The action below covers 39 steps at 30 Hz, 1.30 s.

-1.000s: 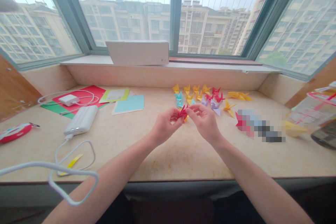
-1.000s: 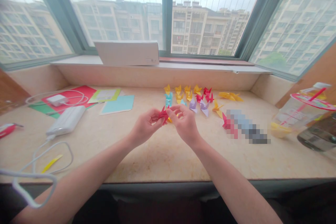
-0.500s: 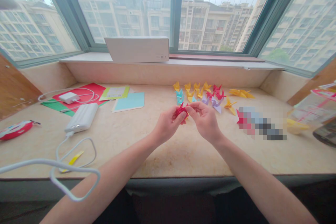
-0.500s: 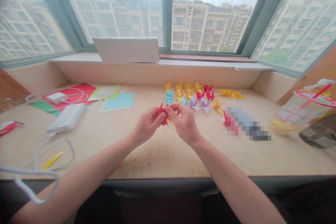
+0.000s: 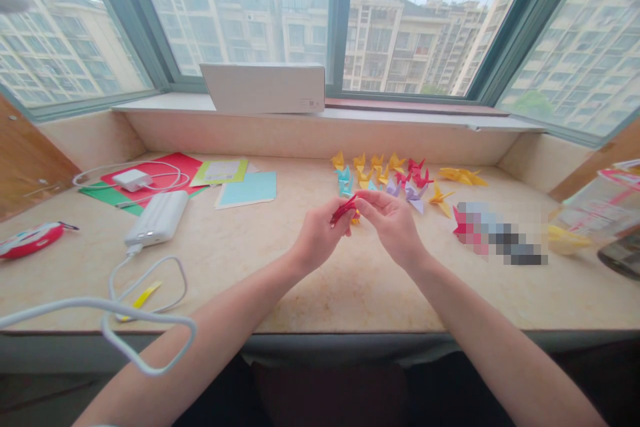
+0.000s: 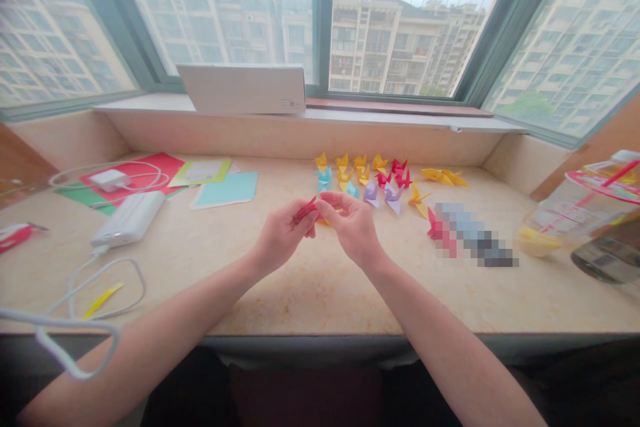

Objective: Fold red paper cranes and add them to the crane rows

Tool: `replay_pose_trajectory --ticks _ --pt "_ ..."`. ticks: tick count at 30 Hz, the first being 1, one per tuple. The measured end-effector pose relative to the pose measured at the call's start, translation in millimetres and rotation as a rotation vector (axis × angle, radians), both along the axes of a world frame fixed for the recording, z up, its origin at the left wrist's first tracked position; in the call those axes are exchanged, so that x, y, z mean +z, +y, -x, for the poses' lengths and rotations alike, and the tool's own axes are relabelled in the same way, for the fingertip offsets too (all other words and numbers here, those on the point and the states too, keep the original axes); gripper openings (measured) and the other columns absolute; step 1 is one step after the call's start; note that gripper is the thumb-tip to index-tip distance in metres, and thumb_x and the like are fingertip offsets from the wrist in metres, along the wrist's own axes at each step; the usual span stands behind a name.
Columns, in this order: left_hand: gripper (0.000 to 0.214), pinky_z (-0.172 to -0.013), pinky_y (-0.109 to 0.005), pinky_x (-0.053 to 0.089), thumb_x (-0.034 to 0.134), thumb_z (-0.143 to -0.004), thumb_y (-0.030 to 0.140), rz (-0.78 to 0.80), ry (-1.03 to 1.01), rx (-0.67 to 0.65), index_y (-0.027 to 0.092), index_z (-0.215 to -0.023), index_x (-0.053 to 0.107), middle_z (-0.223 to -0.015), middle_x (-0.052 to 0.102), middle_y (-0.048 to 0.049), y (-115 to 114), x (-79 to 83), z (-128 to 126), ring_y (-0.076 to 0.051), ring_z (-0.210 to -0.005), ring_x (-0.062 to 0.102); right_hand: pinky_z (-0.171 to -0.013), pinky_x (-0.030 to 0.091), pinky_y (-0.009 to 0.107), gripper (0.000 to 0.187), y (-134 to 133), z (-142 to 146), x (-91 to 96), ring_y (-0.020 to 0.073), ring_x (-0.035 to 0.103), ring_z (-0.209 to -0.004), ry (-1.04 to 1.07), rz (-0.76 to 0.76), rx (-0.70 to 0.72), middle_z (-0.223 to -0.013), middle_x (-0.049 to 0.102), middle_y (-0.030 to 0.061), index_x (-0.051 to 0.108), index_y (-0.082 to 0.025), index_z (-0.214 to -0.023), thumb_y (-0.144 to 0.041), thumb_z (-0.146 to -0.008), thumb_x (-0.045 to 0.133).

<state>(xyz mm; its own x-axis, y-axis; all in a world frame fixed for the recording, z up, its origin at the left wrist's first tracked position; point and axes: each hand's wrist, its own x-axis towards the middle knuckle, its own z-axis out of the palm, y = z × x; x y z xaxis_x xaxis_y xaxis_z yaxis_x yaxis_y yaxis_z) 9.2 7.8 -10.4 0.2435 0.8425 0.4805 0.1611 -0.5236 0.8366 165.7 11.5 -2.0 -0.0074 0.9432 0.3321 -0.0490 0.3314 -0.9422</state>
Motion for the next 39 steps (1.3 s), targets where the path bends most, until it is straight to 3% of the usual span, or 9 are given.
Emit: replay_pose_trajectory --ticks 5,11,15,19,22,26,29,39 --pt "0.016 -0.057 -0.021 0.045 0.055 -0.094 0.028 -0.034 0.100 0.057 0.017 -0.098 0.065 -0.061 0.062 0.0035 1 -2.1 0 -0.010 -0.055 0.059 -0.074 0.058 0.034 0.026 -1 2 0.0 0.0192 0.071 -0.076 0.028 -0.002 0.020 -0.082 0.076 0.0043 0.076 -0.020 -0.084 -0.044 -0.074 0.078" --pt "0.019 -0.059 -0.022 0.046 0.055 -0.094 0.032 -0.045 0.101 0.092 0.018 -0.102 0.066 -0.063 0.064 0.0029 1 -3.1 -1 -0.011 -0.056 0.060 -0.078 0.058 0.035 0.025 -3 4 0.5 0.0199 0.071 -0.083 0.036 -0.019 0.000 -0.090 0.076 0.0043 0.076 -0.021 -0.087 -0.042 -0.075 0.077" --pt "0.021 -0.062 -0.023 0.045 0.056 -0.094 0.035 -0.134 0.121 0.144 0.020 -0.101 0.069 -0.066 0.066 0.0009 2 -2.8 1 -0.013 -0.060 0.061 -0.078 0.057 0.036 0.031 -3 4 -0.5 0.0211 0.071 -0.084 -0.004 0.012 0.001 -0.088 0.077 0.0063 0.075 -0.020 -0.093 -0.046 -0.078 0.074" --pt "0.020 -0.066 -0.024 0.046 0.058 -0.093 0.033 -0.176 0.151 0.169 0.020 -0.101 0.070 -0.068 0.067 -0.0004 0 -0.5 2 -0.014 -0.065 0.062 -0.079 0.056 0.036 0.027 -1 2 -2.1 0.0205 0.070 -0.080 -0.009 -0.014 -0.055 -0.085 0.077 0.0059 0.076 -0.019 -0.086 -0.045 -0.077 0.076" --pt "0.022 -0.058 -0.023 0.044 0.058 -0.092 0.037 -0.044 0.064 0.102 0.017 -0.095 0.068 -0.063 0.064 0.0003 -3 3.1 1 -0.012 -0.058 0.059 -0.081 0.054 0.035 0.023 -1 -1 -0.8 0.0196 0.069 -0.079 -0.029 -0.055 -0.055 -0.083 0.077 0.0043 0.077 -0.021 -0.084 -0.043 -0.079 0.075" --pt "0.029 -0.049 -0.022 0.042 0.056 -0.092 0.042 0.213 -0.184 -0.138 0.014 -0.090 0.061 -0.069 0.065 -0.0014 -4 8.2 0 -0.009 -0.049 0.054 -0.078 0.053 0.034 0.023 -4 -3 4.7 0.0195 0.069 -0.080 -0.077 -0.073 0.021 -0.085 0.077 0.0038 0.077 -0.021 -0.090 -0.042 -0.083 0.071" --pt "0.028 -0.048 -0.021 0.040 0.057 -0.091 0.041 0.302 -0.284 -0.237 0.013 -0.091 0.059 -0.071 0.064 -0.0017 -4 10.1 1 -0.007 -0.048 0.052 -0.079 0.053 0.034 0.023 -7 -4 9.0 0.0196 0.068 -0.083 -0.111 -0.072 0.027 -0.091 0.077 0.0048 0.077 -0.020 -0.092 -0.039 -0.083 0.070" --pt "0.028 -0.047 -0.021 0.039 0.057 -0.091 0.042 0.326 -0.283 -0.252 0.015 -0.089 0.058 -0.067 0.060 0.0012 -4 6.7 -2 -0.007 -0.047 0.051 -0.066 0.051 0.030 0.021 -7 -6 7.6 0.0180 0.066 -0.072 -0.141 -0.027 0.005 -0.080 0.076 0.0045 0.075 -0.018 -0.084 -0.038 -0.081 0.069"
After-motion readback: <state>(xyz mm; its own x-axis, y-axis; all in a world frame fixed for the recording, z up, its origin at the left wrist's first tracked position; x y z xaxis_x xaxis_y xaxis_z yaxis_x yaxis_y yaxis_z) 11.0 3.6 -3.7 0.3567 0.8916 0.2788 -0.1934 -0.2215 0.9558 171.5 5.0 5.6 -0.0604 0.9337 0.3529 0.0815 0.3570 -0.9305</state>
